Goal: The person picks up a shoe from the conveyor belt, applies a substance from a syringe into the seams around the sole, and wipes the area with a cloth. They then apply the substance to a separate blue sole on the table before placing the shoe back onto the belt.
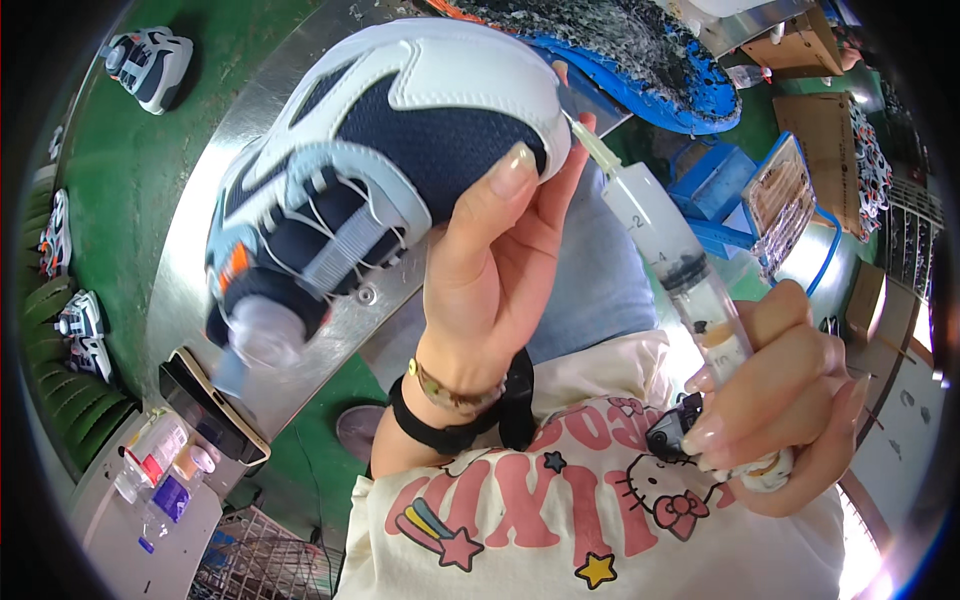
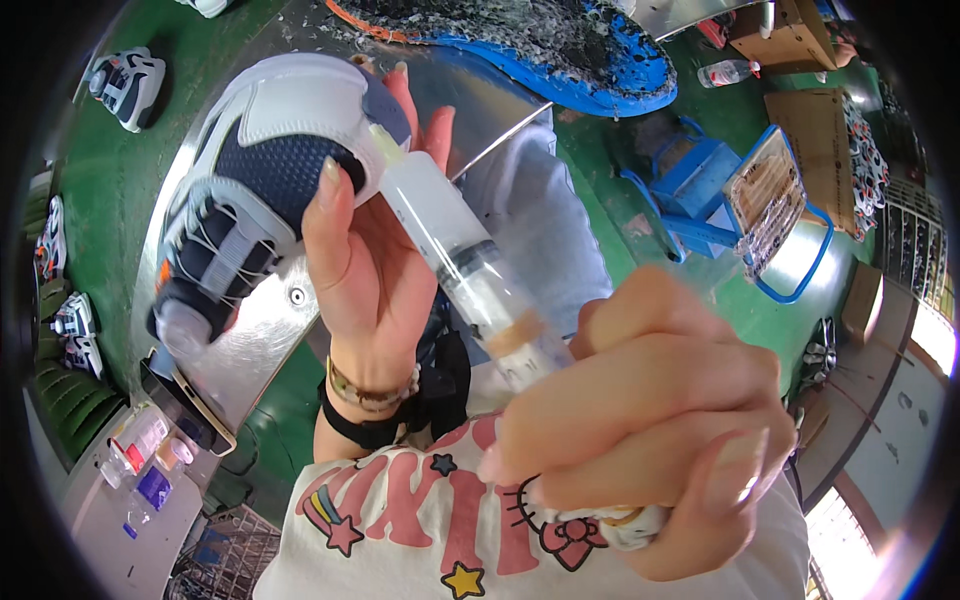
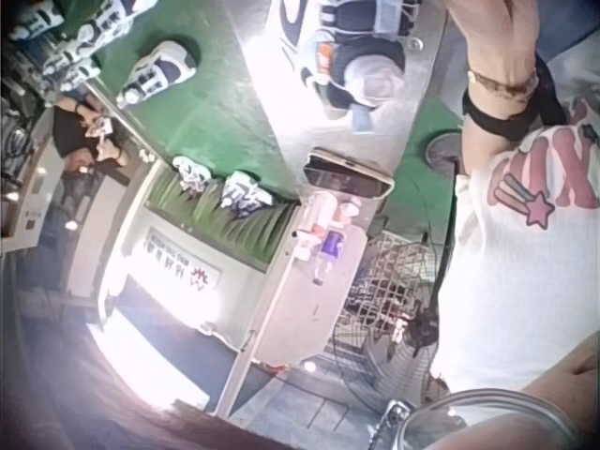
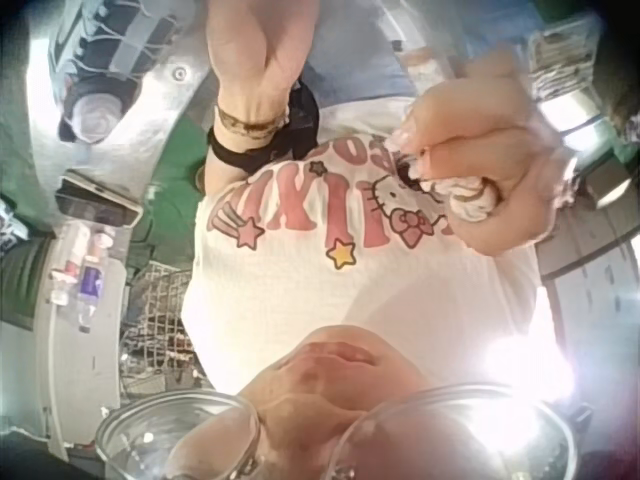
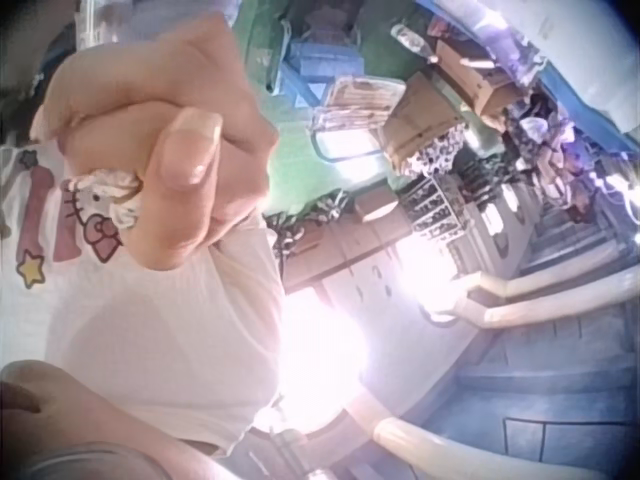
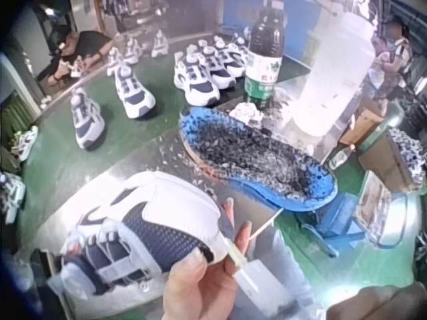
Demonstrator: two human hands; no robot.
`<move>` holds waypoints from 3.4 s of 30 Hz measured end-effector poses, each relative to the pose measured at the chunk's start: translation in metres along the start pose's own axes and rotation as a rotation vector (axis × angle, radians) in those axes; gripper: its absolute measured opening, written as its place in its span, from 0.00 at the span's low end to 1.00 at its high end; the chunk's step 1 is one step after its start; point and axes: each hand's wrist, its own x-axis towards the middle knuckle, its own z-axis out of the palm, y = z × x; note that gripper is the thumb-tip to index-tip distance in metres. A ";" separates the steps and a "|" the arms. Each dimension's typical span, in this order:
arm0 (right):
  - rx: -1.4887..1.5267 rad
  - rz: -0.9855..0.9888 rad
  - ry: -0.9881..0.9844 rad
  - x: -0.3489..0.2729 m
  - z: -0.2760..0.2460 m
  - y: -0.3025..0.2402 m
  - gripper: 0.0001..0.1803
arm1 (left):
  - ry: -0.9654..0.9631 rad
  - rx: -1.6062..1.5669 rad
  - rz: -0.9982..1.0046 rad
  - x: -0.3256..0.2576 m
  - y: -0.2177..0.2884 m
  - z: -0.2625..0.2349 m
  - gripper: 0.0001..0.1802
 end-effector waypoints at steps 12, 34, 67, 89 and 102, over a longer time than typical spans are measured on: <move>0.015 -0.188 0.043 -0.007 0.027 0.022 0.28 | 0.524 -0.077 -0.128 0.006 0.040 0.047 0.17; -0.226 0.027 -0.064 0.040 0.028 0.037 0.14 | 1.051 0.656 1.029 -0.066 0.508 -0.178 0.19; 0.462 0.470 -0.191 0.051 -0.049 0.047 0.24 | 0.914 0.495 -0.160 -0.189 0.149 0.022 0.18; 0.447 0.400 -0.037 0.039 -0.033 0.034 0.37 | -0.123 1.347 0.761 -0.026 0.148 0.035 0.26; 0.723 -0.117 -0.270 0.068 0.008 -0.004 0.32 | -0.115 1.802 0.664 -0.008 0.151 0.061 0.48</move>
